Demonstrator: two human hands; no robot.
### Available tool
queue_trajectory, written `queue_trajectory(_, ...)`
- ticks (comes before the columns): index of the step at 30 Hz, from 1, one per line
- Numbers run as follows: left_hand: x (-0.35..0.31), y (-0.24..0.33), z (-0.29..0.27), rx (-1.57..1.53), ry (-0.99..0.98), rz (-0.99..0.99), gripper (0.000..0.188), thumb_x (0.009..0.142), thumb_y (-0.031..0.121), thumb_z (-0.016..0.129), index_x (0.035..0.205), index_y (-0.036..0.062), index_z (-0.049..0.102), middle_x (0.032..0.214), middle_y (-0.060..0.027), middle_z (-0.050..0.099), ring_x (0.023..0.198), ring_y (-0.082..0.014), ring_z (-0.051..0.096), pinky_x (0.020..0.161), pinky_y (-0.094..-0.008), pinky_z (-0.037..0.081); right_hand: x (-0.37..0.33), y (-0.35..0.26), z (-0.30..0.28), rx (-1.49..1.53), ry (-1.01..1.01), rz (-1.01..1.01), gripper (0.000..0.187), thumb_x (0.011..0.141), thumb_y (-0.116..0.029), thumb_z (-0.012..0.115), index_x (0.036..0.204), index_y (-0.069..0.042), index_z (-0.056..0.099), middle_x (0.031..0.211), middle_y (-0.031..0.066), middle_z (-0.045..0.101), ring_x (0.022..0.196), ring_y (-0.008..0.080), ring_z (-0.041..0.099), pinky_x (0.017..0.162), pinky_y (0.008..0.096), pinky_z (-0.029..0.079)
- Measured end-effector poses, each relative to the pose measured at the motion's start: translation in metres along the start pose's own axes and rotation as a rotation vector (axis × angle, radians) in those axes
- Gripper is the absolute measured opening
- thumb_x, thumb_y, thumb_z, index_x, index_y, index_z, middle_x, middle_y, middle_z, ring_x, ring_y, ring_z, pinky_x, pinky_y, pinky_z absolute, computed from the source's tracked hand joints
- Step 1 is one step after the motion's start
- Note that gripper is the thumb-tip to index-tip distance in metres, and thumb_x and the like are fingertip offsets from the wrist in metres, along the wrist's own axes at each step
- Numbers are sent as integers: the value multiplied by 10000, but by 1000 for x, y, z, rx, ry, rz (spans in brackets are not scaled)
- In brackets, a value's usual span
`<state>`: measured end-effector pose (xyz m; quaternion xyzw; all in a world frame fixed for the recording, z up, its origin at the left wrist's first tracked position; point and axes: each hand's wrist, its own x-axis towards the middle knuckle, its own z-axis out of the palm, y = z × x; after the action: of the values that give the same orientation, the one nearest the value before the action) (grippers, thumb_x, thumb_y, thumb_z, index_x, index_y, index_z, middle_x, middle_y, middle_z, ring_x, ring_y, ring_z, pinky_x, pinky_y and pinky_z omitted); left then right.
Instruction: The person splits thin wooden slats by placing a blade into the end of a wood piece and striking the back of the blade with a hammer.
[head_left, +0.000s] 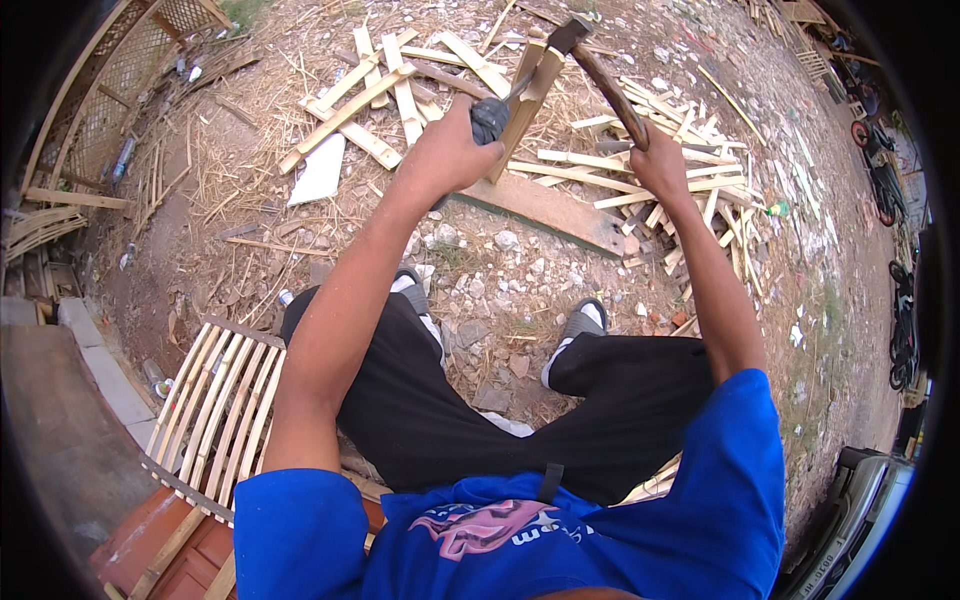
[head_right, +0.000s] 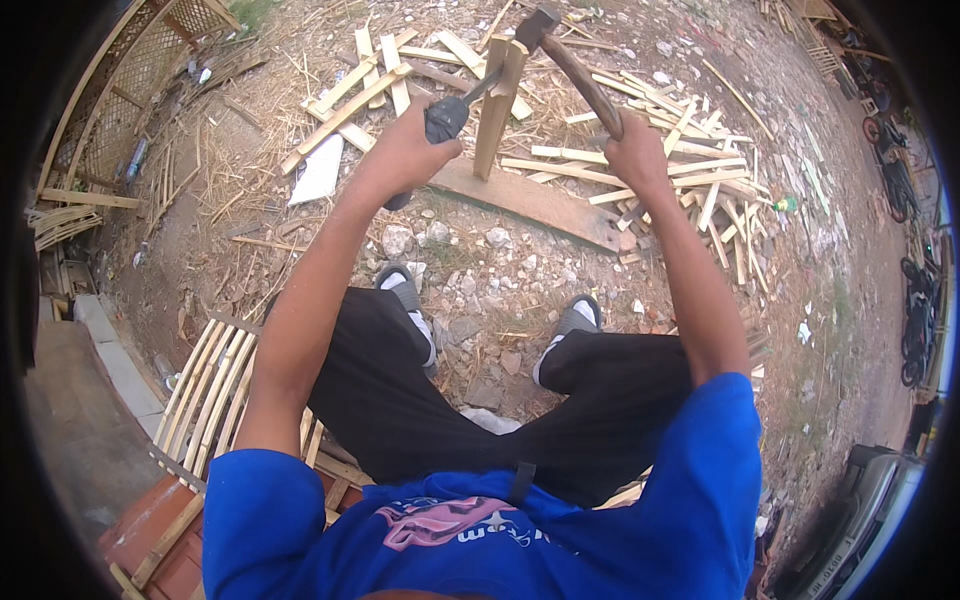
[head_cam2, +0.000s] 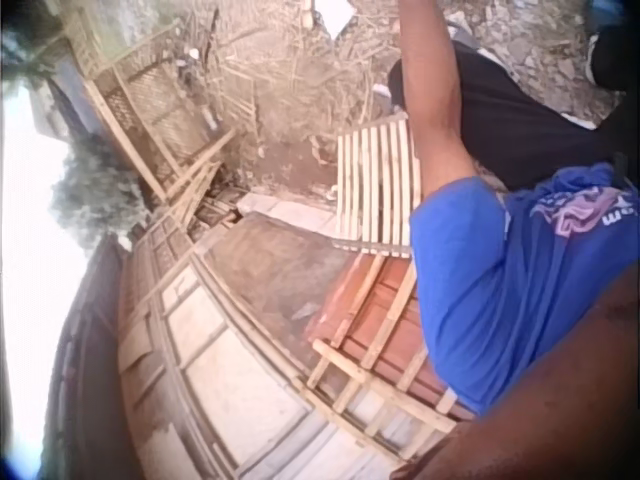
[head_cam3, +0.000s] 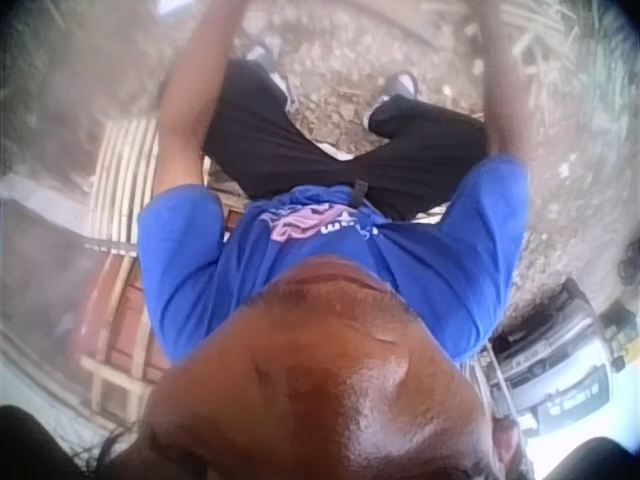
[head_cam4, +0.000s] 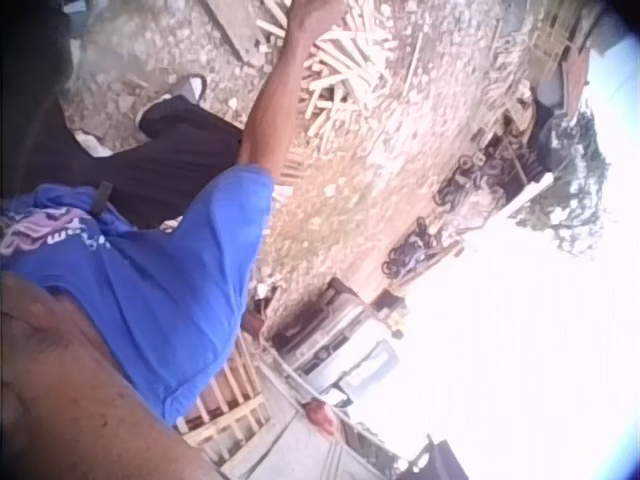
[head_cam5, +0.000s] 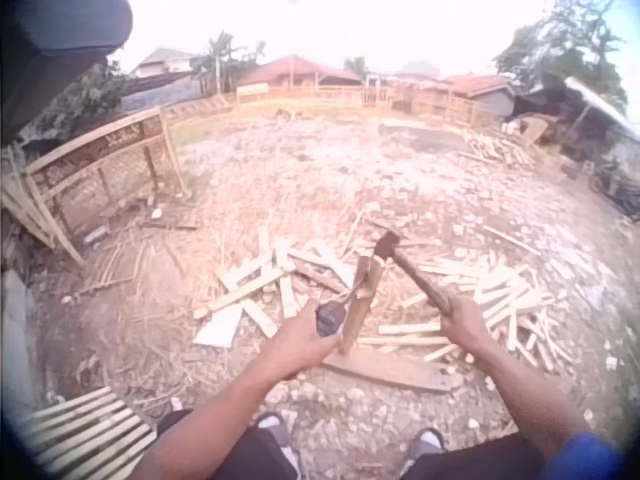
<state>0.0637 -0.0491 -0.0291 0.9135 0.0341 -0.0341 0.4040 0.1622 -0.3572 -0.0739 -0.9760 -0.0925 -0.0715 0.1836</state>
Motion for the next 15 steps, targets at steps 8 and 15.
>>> queue_trajectory(8,-1,-18,17,2,82,-23,624,770,270,702,1248,-38,445,972,-271,652,910,-392,660,814,-440,509,0,-17,-10,119,32,-30,258,762,-111,562,1005,-35,603,867,244,646,838,438,623,747,515,462)
queue_trajectory(15,1,-2,14,-8,14,-56,598,780,269,718,1245,-20,477,1033,-231,649,944,-357,652,828,-422,495,-4,-17,-12,204,129,36,324,792,-136,576,1101,-48,615,865,234,656,860,414,644,746,486,478)
